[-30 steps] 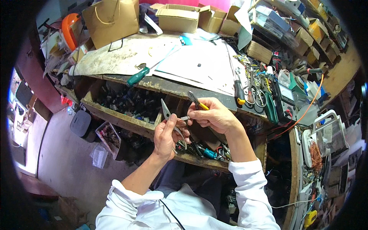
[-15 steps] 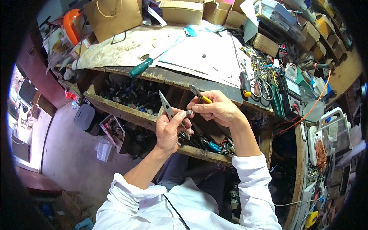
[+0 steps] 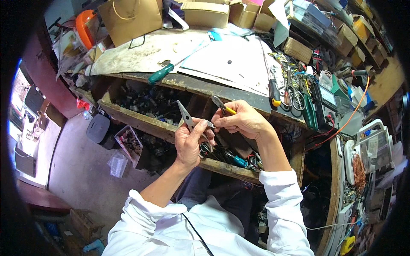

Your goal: The person uses pliers and a screwdriver to strip insulation from a wire and then manipulates a small metal component. The person works at a cluttered workbench with various tools and parts visible.

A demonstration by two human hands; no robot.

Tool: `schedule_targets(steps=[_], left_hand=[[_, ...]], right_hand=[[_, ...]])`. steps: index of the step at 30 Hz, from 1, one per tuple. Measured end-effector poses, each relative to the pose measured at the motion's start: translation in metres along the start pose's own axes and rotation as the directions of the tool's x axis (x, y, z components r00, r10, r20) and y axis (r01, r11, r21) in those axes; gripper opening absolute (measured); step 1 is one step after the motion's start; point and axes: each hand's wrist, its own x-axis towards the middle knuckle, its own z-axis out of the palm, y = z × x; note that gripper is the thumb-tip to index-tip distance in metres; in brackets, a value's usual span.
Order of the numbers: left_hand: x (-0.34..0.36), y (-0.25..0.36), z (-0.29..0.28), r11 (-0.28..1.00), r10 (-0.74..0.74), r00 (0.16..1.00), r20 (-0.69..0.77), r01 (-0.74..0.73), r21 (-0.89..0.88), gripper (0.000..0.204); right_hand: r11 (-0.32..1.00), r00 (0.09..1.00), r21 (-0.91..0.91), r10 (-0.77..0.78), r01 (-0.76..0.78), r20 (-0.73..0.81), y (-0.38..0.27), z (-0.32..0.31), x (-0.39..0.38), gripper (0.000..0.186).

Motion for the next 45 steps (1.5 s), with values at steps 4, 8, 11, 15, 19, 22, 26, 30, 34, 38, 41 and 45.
schedule_targets(steps=[4, 8, 11, 15, 19, 22, 26, 30, 34, 38, 41, 45], left_hand=[[-0.001, 0.002, 0.002, 0.999, -0.006, 1.000, 0.007, 0.006, -0.036, 0.016], [-0.003, 0.001, 0.001, 1.000, 0.003, 1.000, 0.010, -0.003, -0.017, 0.016], [-0.004, -0.001, -0.001, 0.998, 0.026, 0.999, 0.023, -0.028, 0.048, 0.016], [-0.005, -0.002, 0.002, 0.999, 0.037, 0.999, 0.010, -0.037, 0.024, 0.016], [-0.008, -0.003, 0.000, 0.997, 0.063, 0.998, 0.008, -0.063, 0.045, 0.015], [-0.009, -0.003, -0.002, 0.995, 0.076, 0.997, -0.003, -0.076, 0.070, 0.015], [-0.012, 0.000, -0.001, 0.991, 0.079, 0.996, -0.031, -0.075, 0.108, 0.017], [-0.023, 0.010, -0.004, 0.995, 0.013, 0.997, 0.070, -0.020, 0.096, 0.015], [-0.079, 0.038, -0.021, 0.969, -0.227, 0.965, 0.134, 0.210, 0.134, 0.014], [-0.130, 0.029, -0.082, 0.908, -0.400, 0.916, 0.025, 0.392, 0.150, 0.015], [-0.150, 0.003, -0.147, 0.811, -0.487, 0.826, -0.286, 0.548, 0.203, 0.016], [-0.170, -0.041, -0.232, 0.772, -0.559, 0.631, -0.538, 0.633, -0.059, 0.025]], right_hand=[[0.999, 1.000, -0.032, -0.001, 0.000, -0.017, 0.002, 0.001, 0.001, 0.012], [1.000, 1.000, -0.021, 0.002, -0.002, -0.010, 0.002, 0.003, 0.001, 0.013], [1.000, 1.000, -0.029, 0.001, -0.002, -0.014, 0.001, 0.005, 0.000, 0.013], [1.000, 1.000, -0.023, -0.009, 0.009, -0.020, 0.005, 0.003, 0.001, 0.013], [0.999, 1.000, -0.046, -0.014, 0.014, -0.007, 0.005, 0.005, 0.001, 0.012], [0.998, 1.000, -0.064, -0.009, 0.009, 0.000, 0.004, 0.007, 0.002, 0.012], [0.993, 0.999, -0.118, 0.011, -0.006, 0.038, 0.003, 0.008, 0.002, 0.012], [0.984, 1.000, -0.179, -0.011, 0.008, -0.018, -0.004, 0.011, -0.006, 0.010], [0.980, 0.998, -0.193, 0.042, -0.048, -0.038, 0.003, 0.005, -0.002, 0.013], [0.961, 0.998, -0.270, 0.054, -0.062, -0.039, 0.008, 0.012, 0.002, 0.013], [0.953, 0.997, -0.296, 0.056, -0.070, -0.056, 0.014, 0.016, 0.007, 0.013], [0.929, 0.990, -0.351, 0.082, -0.116, -0.112, 0.022, 0.018, 0.008, 0.011]])
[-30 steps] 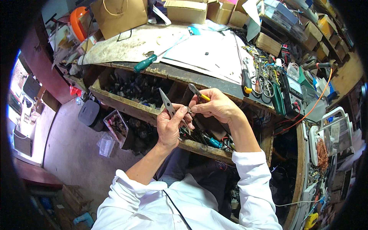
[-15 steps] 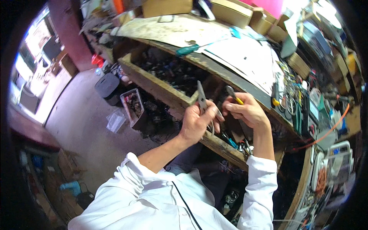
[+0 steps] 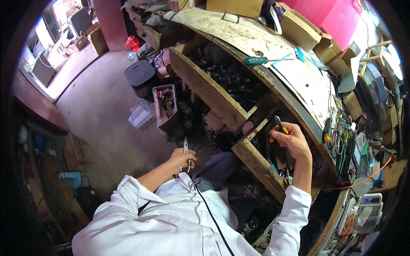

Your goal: The person uses pliers and a screwdriver to strip insulation from a wire and then manipulates a small metal component. The person works at a cluttered workbench with various tools and parts visible.

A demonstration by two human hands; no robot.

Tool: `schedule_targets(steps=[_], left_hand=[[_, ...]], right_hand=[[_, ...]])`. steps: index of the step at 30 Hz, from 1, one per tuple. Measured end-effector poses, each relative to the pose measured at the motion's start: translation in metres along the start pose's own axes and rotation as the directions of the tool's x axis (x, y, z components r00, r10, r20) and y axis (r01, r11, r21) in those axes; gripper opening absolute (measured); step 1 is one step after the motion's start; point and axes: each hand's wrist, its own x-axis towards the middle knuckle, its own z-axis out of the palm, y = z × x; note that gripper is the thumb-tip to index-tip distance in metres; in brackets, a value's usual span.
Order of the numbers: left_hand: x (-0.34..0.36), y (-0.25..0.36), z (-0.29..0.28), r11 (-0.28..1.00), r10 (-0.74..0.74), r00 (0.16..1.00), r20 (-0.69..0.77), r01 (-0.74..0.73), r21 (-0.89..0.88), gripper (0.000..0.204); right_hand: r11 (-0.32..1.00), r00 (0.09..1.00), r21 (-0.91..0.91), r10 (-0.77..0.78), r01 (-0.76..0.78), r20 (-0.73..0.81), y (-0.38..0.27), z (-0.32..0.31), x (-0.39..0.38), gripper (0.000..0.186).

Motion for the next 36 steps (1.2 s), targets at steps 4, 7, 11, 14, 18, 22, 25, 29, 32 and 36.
schedule_targets(steps=[4, 7, 11, 14, 18, 22, 25, 29, 32, 36], left_hand=[[0.047, -0.031, -0.038, 0.978, -0.191, 0.978, -0.082, 0.182, -0.098, 0.015], [0.096, -0.046, -0.049, 0.955, -0.295, 0.954, -0.050, 0.292, -0.058, 0.016], [0.168, -0.033, -0.029, 0.969, -0.223, 0.975, -0.007, 0.221, -0.114, 0.021], [0.224, 0.015, -0.001, 0.973, 0.046, 0.997, -0.064, -0.059, -0.221, 0.009], [0.182, 0.096, 0.069, 0.986, 0.167, 0.982, -0.091, -0.167, 0.010, 0.008], [0.161, 0.064, 0.068, 0.990, 0.104, 0.990, 0.100, -0.113, 0.089, 0.009], [0.129, 0.020, 0.036, 0.980, -0.074, 0.973, 0.216, 0.031, 0.197, 0.022], [0.074, 0.009, 0.026, 0.785, -0.107, 0.985, 0.136, 0.000, 0.619, 0.018], [0.023, 0.038, 0.036, 0.740, -0.283, 0.897, 0.341, -0.022, 0.672, 0.009], [-0.054, 0.097, 0.074, 0.727, -0.454, 0.672, 0.585, -0.100, 0.679, 0.038]], right_hand=[[1.000, 0.996, -0.016, 0.021, -0.022, -0.083, -0.001, 0.010, -0.006, 0.010], [0.998, 0.993, 0.067, -0.003, 0.011, -0.118, 0.002, 0.014, -0.012, 0.010], [0.993, 0.988, 0.121, 0.006, 0.013, -0.154, 0.007, 0.013, -0.018, 0.010], [0.995, 0.996, 0.098, 0.012, -0.004, -0.084, 0.007, 0.022, -0.005, 0.011], [0.997, 0.989, 0.051, 0.066, -0.060, -0.134, 0.010, 0.013, -0.019, 0.011], [0.998, 0.987, -0.042, 0.041, -0.048, -0.157, 0.011, 0.007, -0.021, 0.015], [0.995, 0.989, -0.100, -0.003, -0.012, -0.149, 0.012, 0.003, -0.016, 0.014], [0.986, 0.991, -0.169, -0.030, 0.008, -0.128, 0.019, -0.006, -0.015, 0.018], [0.989, 0.990, -0.126, -0.095, 0.081, -0.104, 0.030, -0.006, -0.011, 0.027], [0.970, 0.990, -0.218, -0.123, 0.106, -0.065, 0.034, -0.012, -0.011, 0.028]])
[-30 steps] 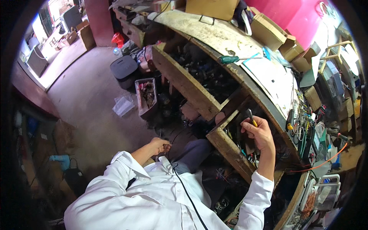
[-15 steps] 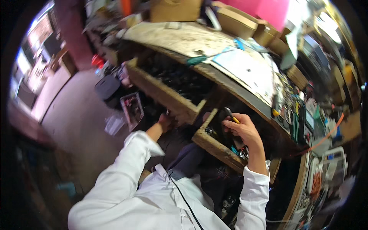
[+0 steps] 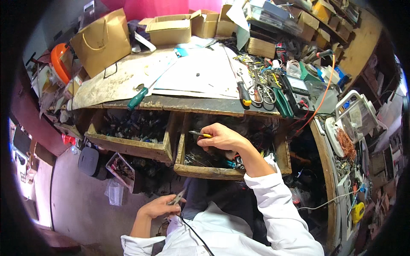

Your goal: The person uses pliers and a screwdriver to strip insulation from a wire and then manipulates a small metal component. The person works at a cluttered workbench with various tools and parts visible.

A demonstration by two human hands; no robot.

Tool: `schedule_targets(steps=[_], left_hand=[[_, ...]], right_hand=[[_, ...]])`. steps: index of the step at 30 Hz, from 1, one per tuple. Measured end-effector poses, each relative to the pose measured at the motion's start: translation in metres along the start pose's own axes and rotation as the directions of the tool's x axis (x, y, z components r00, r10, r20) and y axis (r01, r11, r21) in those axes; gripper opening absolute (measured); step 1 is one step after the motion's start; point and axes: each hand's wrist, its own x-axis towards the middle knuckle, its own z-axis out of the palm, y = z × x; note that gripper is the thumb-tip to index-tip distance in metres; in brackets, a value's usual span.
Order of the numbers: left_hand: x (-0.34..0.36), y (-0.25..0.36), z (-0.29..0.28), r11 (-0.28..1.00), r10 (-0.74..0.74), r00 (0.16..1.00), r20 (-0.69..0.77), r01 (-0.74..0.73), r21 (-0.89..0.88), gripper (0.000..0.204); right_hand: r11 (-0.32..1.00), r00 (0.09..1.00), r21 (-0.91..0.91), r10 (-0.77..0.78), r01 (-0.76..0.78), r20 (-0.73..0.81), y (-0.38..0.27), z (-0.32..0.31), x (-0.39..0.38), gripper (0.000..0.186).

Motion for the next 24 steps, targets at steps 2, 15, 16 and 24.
schedule_targets(steps=[2, 15, 16, 24], left_hand=[[-0.017, 0.027, 0.013, 0.990, 0.136, 0.976, 0.170, -0.130, -0.046, 0.042], [0.116, 0.157, 0.045, 0.607, 0.691, 0.562, -0.454, -0.792, -0.057, 0.019], [0.118, 0.158, 0.046, 0.610, 0.687, 0.557, -0.467, -0.791, -0.048, 0.019], [0.122, 0.156, 0.047, 0.666, 0.694, 0.569, -0.442, -0.741, 0.091, 0.017]], right_hand=[[0.998, 0.998, -0.013, -0.061, 0.061, 0.023, -0.007, -0.003, -0.005, 0.028], [0.956, 0.817, 0.122, -0.157, 0.267, -0.554, -0.068, -0.072, -0.049, 0.021], [0.995, 0.760, -0.097, -0.085, 0.029, -0.645, -0.067, -0.093, -0.054, 0.028], [0.411, 0.634, -0.647, -0.190, -0.642, -0.750, -0.052, -0.152, -0.033, 0.024]])
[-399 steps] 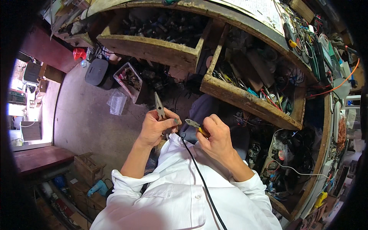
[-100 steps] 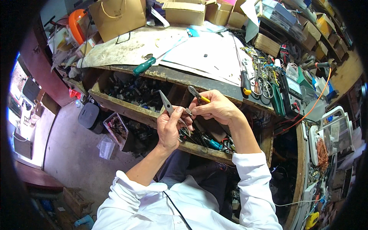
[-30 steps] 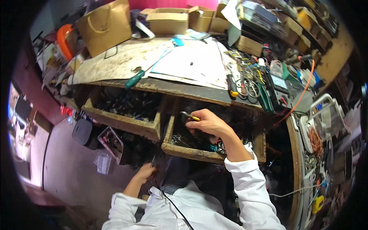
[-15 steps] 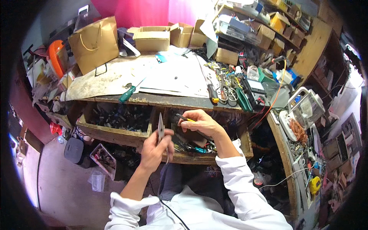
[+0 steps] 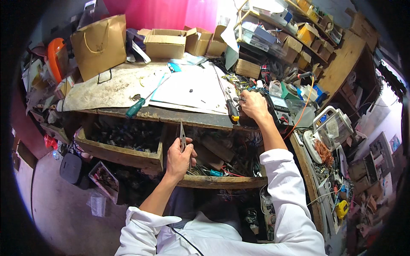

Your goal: The person uses pliers and a screwdriver to strip insulation from a wire and then manipulates a small metal component. The person works at a cluttered workbench with various tools and parts visible.

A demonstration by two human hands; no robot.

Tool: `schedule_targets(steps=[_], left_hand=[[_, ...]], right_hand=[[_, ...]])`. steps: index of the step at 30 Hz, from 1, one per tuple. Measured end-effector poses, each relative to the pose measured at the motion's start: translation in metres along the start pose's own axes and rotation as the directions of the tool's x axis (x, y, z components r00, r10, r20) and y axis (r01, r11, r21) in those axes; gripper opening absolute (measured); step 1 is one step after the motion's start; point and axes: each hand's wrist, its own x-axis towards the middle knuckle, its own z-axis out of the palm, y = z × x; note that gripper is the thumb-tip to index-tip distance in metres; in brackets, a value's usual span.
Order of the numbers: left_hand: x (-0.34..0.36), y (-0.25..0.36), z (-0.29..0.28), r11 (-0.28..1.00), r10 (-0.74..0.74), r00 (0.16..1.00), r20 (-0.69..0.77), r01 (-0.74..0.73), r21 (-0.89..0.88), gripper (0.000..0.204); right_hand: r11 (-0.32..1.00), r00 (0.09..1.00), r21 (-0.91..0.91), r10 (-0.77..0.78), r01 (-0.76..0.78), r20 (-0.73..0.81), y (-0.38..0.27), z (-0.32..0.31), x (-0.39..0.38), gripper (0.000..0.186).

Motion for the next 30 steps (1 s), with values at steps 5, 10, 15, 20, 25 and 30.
schedule_targets(steps=[5, 10, 15, 20, 25, 30], left_hand=[[-0.003, 0.005, 0.000, 0.999, 0.002, 1.000, -0.027, -0.001, 0.039, 0.016], [-0.001, 0.004, -0.001, 0.999, -0.002, 1.000, -0.023, 0.003, 0.047, 0.016], [0.000, 0.005, -0.001, 0.999, -0.019, 1.000, -0.011, 0.019, 0.032, 0.015], [0.001, 0.003, 0.000, 0.999, -0.020, 1.000, 0.001, 0.020, 0.034, 0.015], [0.000, 0.004, -0.001, 0.999, -0.029, 1.000, -0.007, 0.029, 0.034, 0.014], [0.000, 0.005, 0.001, 0.999, -0.033, 0.999, -0.002, 0.033, 0.016, 0.015]], right_hand=[[0.891, 0.910, 0.233, -0.334, 0.390, -0.245, -0.020, 0.011, 0.003, 0.015], [0.926, 0.922, -0.019, -0.377, 0.377, -0.084, -0.044, 0.016, -0.003, 0.011], [0.952, 0.950, 0.043, -0.306, 0.304, 0.060, -0.052, 0.019, 0.002, 0.019], [0.931, 0.943, 0.155, -0.332, 0.332, -0.029, -0.041, 0.029, 0.003, 0.018], [0.963, 0.949, 0.140, -0.255, 0.232, 0.183, -0.041, -0.005, -0.002, 0.017], [0.950, 0.952, 0.057, -0.306, 0.306, 0.006, -0.022, -0.006, -0.003, 0.015]])
